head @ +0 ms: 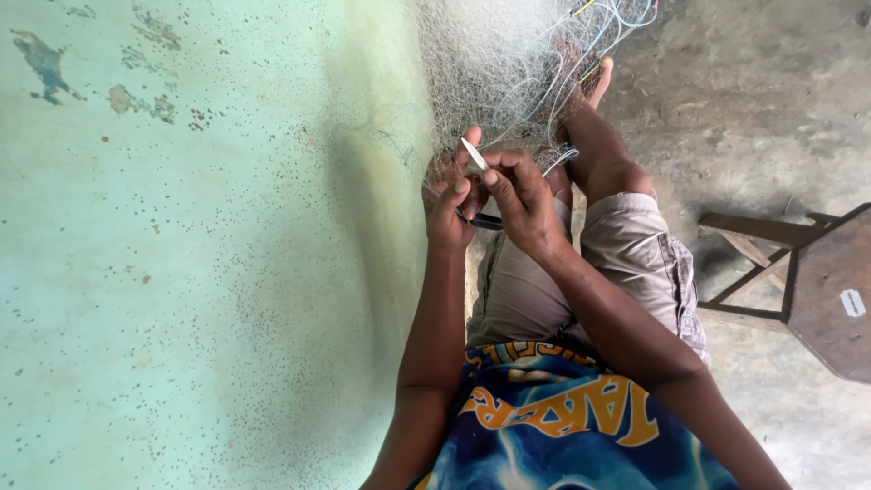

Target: The person sits on the floor and uses a white plastic tool to weave and mend a white fishing net. They repeatedly pull threads through the mesh and adjust the net's position to continue the repair.

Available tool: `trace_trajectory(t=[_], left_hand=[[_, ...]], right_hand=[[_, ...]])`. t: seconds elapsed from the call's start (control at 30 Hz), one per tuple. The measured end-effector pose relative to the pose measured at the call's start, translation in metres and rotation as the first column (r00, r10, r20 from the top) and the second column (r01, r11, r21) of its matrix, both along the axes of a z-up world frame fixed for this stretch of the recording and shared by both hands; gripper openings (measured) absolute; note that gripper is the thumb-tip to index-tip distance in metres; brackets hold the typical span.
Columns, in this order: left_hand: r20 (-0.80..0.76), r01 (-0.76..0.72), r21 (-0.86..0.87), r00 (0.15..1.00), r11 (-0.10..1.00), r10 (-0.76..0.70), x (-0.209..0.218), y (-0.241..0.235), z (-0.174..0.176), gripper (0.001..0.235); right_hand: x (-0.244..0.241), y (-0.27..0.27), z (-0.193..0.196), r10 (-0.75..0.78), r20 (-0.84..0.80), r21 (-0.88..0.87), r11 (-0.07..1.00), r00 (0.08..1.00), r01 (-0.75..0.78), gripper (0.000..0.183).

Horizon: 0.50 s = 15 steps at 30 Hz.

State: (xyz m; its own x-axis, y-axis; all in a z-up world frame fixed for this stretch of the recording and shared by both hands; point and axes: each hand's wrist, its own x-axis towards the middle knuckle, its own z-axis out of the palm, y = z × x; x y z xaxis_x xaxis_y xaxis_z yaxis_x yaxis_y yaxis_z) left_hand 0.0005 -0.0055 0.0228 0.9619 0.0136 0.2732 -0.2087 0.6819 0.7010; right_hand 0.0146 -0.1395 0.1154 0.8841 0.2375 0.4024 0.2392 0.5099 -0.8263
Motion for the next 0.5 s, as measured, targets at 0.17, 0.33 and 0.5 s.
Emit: trace_trajectory(t=[0.17, 0.33, 0.5], left_hand=[[-0.009, -0.045, 0.030, 0.999, 0.999, 0.045, -0.001, -0.002, 0.006, 0.074], [-0.038, -0.121, 0.120, 0.991, 0.985, 0.126, -0.004, -0.001, 0.009, 0.073], [-0.022, -0.189, 0.240, 0.979, 0.952, 0.201, -0.002, 0.005, 0.017, 0.075]], right_hand=[[0.007, 0.009, -0.006, -0.003, 0.034, 0.062, 0.998, 0.999, 0.001, 0.019], [0.012, 0.016, -0.006, 0.024, 0.038, 0.094, 0.995, 0.999, -0.028, 0.018], [0.017, 0.024, -0.014, -0.009, -0.012, 0.048, 0.999, 1.000, 0.010, 0.019]])
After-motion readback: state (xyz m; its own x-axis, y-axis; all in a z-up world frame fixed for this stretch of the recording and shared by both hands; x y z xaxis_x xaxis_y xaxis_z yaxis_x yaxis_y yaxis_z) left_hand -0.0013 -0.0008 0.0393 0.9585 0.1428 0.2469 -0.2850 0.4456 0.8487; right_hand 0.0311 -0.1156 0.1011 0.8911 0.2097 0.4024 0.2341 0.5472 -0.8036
